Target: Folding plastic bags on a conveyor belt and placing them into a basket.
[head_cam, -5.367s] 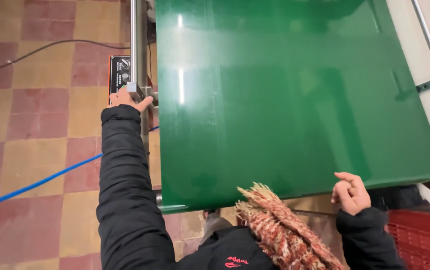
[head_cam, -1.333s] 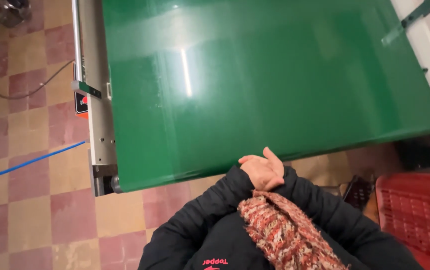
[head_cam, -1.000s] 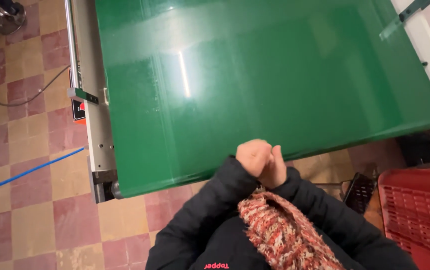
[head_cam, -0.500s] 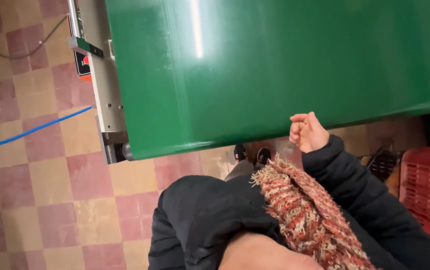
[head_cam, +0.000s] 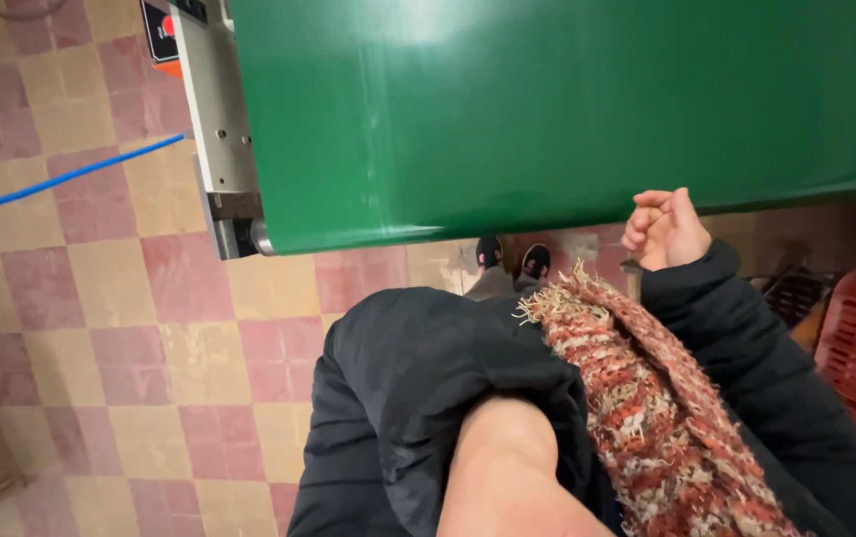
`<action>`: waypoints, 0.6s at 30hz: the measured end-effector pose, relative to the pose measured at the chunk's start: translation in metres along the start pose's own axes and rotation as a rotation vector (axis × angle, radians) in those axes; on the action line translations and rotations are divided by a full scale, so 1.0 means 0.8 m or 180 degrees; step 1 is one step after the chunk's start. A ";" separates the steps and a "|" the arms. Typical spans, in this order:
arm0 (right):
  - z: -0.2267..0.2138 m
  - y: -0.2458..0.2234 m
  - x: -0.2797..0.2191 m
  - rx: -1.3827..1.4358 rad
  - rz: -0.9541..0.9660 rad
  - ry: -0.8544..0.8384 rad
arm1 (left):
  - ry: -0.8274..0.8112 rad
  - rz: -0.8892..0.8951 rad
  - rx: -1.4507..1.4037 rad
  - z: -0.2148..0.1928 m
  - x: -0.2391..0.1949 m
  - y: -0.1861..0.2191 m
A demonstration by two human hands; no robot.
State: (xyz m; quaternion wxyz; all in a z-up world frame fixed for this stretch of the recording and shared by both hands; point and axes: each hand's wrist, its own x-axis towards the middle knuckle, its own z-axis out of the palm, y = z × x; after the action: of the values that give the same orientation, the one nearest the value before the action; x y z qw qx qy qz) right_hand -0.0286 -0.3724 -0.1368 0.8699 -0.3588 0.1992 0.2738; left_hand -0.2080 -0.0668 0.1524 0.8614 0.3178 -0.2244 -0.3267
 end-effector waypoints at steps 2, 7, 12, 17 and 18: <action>-0.009 -0.003 -0.008 -0.0034 -0.0134 0.0128 | 0.0046 0.0036 -0.0015 -0.137 -0.104 -0.101; -0.045 -0.003 -0.033 -0.0130 -0.0428 0.0468 | 0.0141 0.0103 -0.0042 -0.153 -0.101 -0.076; -0.076 -0.003 -0.042 -0.0168 -0.0510 0.0814 | 0.0164 0.0204 -0.0037 -0.210 -0.061 0.043; -0.107 0.007 -0.052 -0.0167 -0.0619 0.1183 | 0.0258 0.0280 -0.0144 -0.265 -0.020 0.130; -0.110 0.009 -0.054 -0.0163 -0.0626 0.1219 | 0.0258 0.0282 -0.0166 -0.271 -0.008 0.140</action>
State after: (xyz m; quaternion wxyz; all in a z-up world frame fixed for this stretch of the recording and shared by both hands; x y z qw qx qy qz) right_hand -0.0798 -0.4469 -0.1754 0.8292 -0.4440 0.3178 0.1195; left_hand -0.0366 0.0903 0.0777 0.8913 0.2980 -0.1945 -0.2809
